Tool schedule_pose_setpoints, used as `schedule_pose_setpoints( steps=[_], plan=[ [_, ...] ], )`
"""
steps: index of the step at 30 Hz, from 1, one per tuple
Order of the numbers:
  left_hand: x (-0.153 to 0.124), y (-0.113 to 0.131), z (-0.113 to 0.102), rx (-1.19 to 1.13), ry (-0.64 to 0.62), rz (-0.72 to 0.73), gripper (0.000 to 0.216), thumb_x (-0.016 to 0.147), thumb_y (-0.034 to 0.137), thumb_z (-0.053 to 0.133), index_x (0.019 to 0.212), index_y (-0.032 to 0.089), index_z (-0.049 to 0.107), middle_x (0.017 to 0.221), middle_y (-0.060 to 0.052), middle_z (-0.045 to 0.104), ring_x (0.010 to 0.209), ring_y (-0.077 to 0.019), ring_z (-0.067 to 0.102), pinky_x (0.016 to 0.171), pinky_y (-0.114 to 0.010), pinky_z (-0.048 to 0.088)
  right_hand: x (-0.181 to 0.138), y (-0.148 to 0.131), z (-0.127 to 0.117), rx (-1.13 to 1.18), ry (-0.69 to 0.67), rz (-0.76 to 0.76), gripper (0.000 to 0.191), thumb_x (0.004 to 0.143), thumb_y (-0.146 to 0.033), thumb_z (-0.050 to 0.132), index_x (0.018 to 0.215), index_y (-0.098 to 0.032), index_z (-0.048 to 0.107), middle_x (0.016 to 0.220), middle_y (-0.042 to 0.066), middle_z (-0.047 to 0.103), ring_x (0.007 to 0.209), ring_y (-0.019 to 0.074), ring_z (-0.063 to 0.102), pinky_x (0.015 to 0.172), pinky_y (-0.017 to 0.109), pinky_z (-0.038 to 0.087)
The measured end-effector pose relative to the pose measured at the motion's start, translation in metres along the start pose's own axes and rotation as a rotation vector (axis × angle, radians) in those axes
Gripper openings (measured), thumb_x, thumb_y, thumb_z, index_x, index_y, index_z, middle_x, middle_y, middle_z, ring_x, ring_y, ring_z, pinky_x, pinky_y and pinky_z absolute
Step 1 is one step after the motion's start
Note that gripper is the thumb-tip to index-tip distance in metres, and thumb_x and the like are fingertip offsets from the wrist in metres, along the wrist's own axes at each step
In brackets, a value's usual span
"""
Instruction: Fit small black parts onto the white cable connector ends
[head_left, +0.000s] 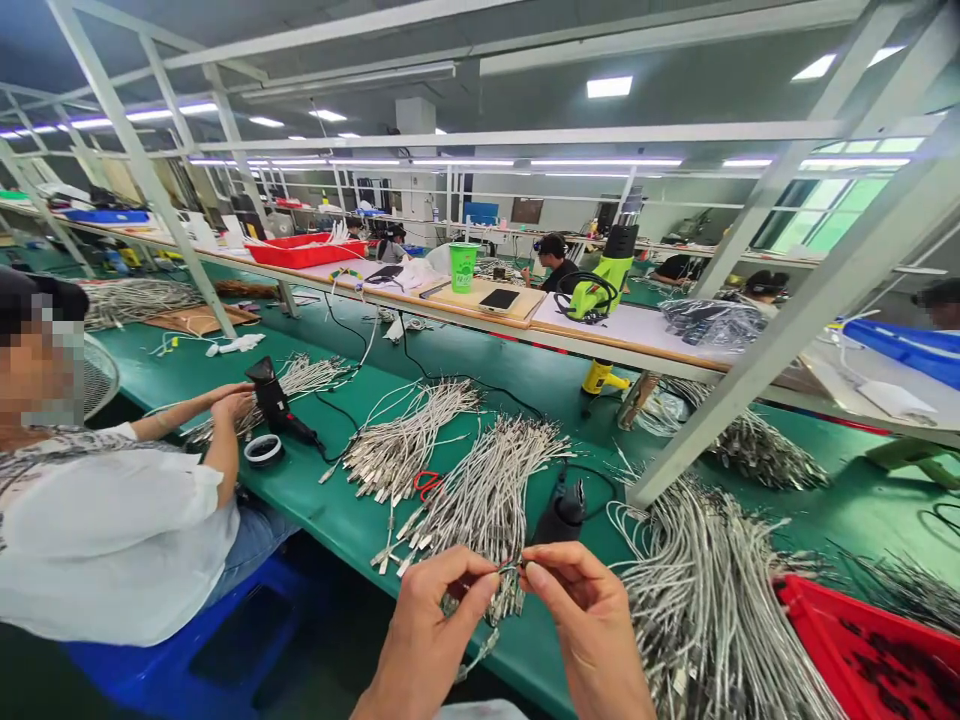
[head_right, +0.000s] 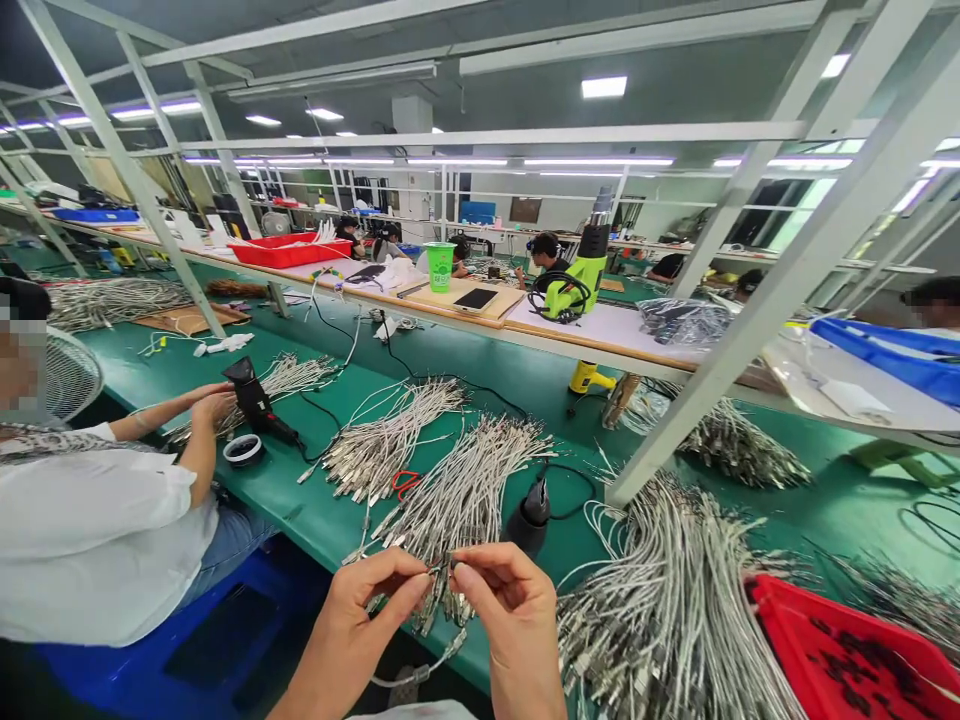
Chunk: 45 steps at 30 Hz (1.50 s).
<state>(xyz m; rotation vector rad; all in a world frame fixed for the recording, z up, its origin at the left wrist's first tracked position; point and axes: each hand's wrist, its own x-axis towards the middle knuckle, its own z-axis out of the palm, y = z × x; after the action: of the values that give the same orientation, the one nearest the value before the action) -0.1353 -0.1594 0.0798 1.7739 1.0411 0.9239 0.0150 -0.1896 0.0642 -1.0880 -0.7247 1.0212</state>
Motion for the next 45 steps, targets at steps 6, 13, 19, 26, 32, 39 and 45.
schedule_pose_setpoints(
  steps=[6, 13, 19, 26, 32, 39, 45],
  plan=[
    [0.006, -0.003, 0.007, -0.003, -0.045, -0.019, 0.020, 0.089, 0.029, 0.052, 0.095, 0.017, 0.068, 0.061, 0.001, 0.064, 0.058, -0.0130, 0.058, 0.061, -0.020, 0.046, -0.002, 0.000, -0.004, 0.007, 0.021, -0.015, 0.016, 0.066, -0.027, 0.081, 0.076, -0.019, 0.072, 0.079, 0.005, 0.071, 0.071, 0.0160, 0.064, 0.067, 0.024, 0.053],
    [0.017, -0.003, 0.011, -0.030, -0.096, 0.014, 0.027, 0.091, 0.032, 0.049, 0.092, 0.017, 0.071, 0.061, 0.000, 0.064, 0.057, -0.0129, 0.058, 0.059, -0.019, 0.047, 0.006, 0.004, -0.010, -0.020, 0.008, -0.038, 0.014, 0.068, -0.028, 0.080, 0.077, -0.020, 0.072, 0.079, 0.004, 0.071, 0.072, 0.0157, 0.064, 0.068, 0.024, 0.053],
    [0.027, -0.003, 0.012, 0.018, -0.140, 0.055, 0.030, 0.093, 0.032, 0.045, 0.081, 0.017, 0.069, 0.065, -0.001, 0.062, 0.061, -0.0128, 0.057, 0.062, -0.019, 0.043, 0.012, 0.005, -0.013, -0.036, 0.017, -0.054, 0.013, 0.069, -0.027, 0.079, 0.077, -0.020, 0.072, 0.080, 0.004, 0.071, 0.075, 0.0161, 0.064, 0.070, 0.024, 0.053],
    [0.033, 0.002, 0.015, 0.075, -0.191, 0.041, 0.033, 0.095, 0.032, 0.039, 0.074, 0.018, 0.061, 0.057, 0.004, 0.046, 0.055, -0.0111, 0.044, 0.055, -0.019, 0.034, 0.017, 0.006, -0.014, 0.001, 0.020, -0.049, 0.012, 0.070, -0.026, 0.078, 0.078, -0.021, 0.072, 0.080, 0.004, 0.071, 0.073, 0.0160, 0.065, 0.068, 0.025, 0.055],
    [0.041, 0.003, 0.017, 0.068, -0.222, 0.034, 0.033, 0.095, 0.032, 0.038, 0.070, 0.018, 0.053, 0.058, 0.005, 0.037, 0.054, -0.0104, 0.035, 0.053, -0.020, 0.026, 0.022, 0.005, -0.014, -0.008, 0.042, -0.057, 0.012, 0.070, -0.027, 0.078, 0.078, -0.020, 0.072, 0.080, 0.004, 0.072, 0.069, 0.0158, 0.065, 0.066, 0.025, 0.055],
    [0.043, 0.002, 0.017, 0.067, -0.242, 0.012, 0.032, 0.095, 0.032, 0.038, 0.069, 0.018, 0.052, 0.057, 0.006, 0.034, 0.053, -0.0100, 0.033, 0.052, -0.022, 0.025, 0.025, 0.005, -0.014, -0.043, 0.054, -0.063, 0.013, 0.071, -0.028, 0.077, 0.077, -0.019, 0.072, 0.080, 0.006, 0.071, 0.066, 0.0153, 0.064, 0.064, 0.025, 0.055],
    [0.044, 0.006, 0.017, 0.077, -0.251, 0.001, 0.034, 0.094, 0.032, 0.037, 0.064, 0.019, 0.044, 0.056, 0.006, 0.034, 0.052, -0.0103, 0.032, 0.053, -0.022, 0.024, 0.026, 0.006, -0.015, -0.095, 0.069, -0.096, 0.014, 0.070, -0.029, 0.078, 0.077, -0.018, 0.073, 0.080, 0.007, 0.072, 0.071, 0.0184, 0.065, 0.065, 0.027, 0.056]
  ],
)
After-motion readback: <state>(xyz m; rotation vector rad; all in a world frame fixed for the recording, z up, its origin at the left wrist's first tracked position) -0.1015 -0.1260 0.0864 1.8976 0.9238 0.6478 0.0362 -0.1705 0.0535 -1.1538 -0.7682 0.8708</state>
